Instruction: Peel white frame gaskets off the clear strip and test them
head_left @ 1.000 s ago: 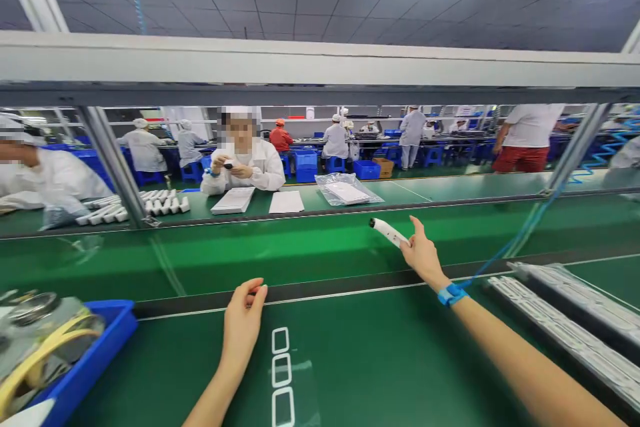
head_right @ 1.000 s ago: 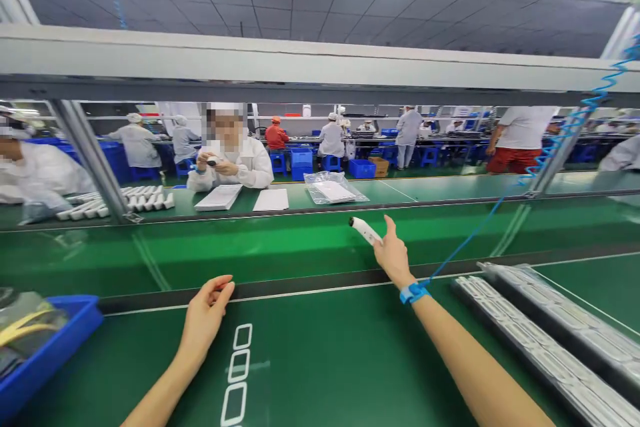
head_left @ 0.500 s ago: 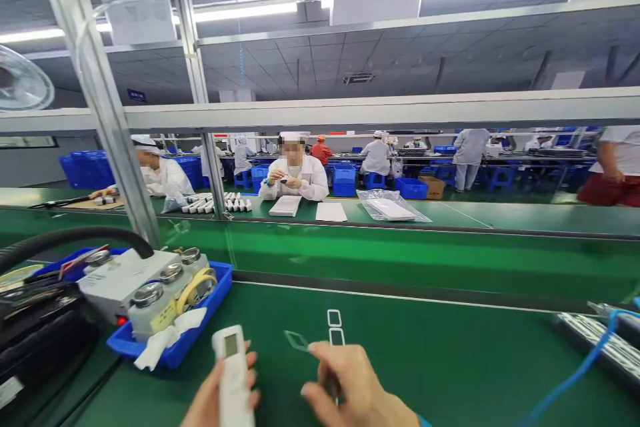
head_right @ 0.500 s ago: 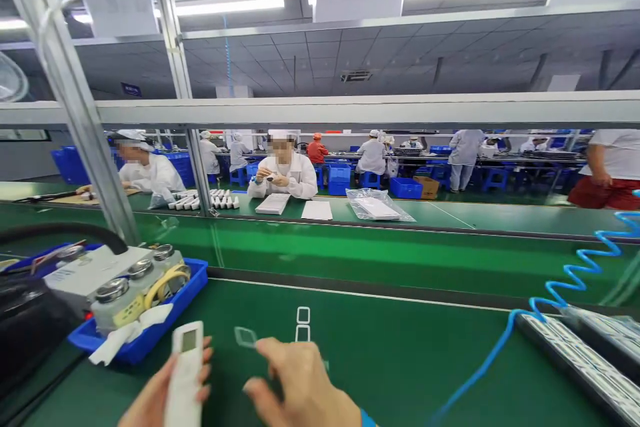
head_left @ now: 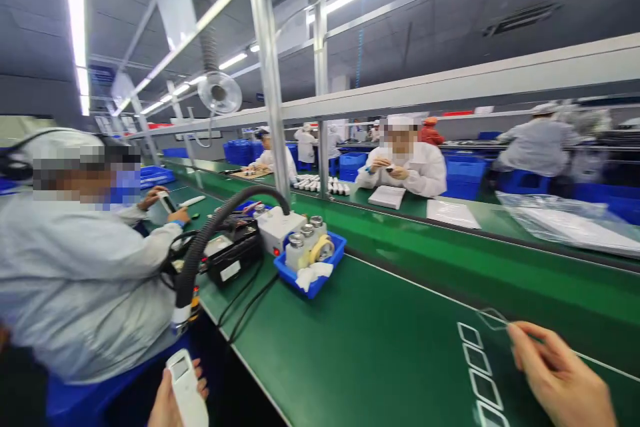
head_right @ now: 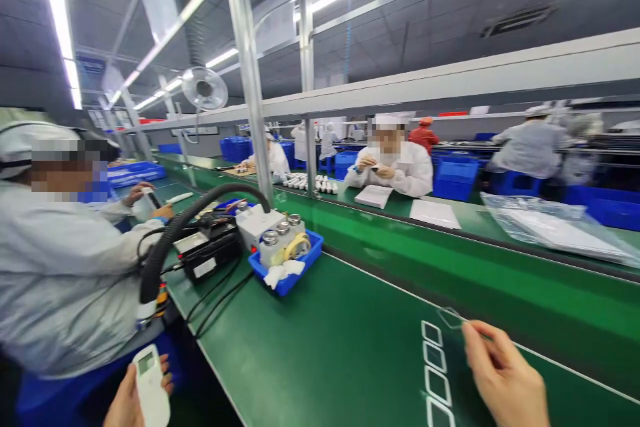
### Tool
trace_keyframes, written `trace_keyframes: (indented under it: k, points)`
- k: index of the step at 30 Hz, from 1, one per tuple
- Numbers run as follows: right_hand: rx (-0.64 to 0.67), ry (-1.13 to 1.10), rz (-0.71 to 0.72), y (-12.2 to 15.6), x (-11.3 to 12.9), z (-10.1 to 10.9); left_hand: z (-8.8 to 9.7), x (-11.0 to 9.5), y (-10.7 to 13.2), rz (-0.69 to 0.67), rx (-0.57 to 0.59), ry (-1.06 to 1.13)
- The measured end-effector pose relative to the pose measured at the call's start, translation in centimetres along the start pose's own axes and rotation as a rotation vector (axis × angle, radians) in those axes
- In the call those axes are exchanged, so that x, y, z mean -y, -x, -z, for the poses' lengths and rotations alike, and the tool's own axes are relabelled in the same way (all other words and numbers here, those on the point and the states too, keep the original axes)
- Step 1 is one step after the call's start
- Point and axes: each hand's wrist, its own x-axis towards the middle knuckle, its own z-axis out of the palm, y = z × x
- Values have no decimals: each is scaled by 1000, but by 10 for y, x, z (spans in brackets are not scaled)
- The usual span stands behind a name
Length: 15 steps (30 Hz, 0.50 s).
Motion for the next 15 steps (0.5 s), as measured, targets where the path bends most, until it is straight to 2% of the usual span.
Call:
trace_keyframes:
  k: [4,9,12,15]
  points:
    - [-18,-10,-67,-1,-7,-3,-2,-11,-5,-1,-33,94]
    - [15,-9,-21,1,2,-1,-5,-25,-7,47,-135,124]
    - [16,-35,-17,1,11,3,-10,-25,7,5,-153,88]
    - [39,-66,-6,-2,15,5,-31,-17,38,-79,-22,18]
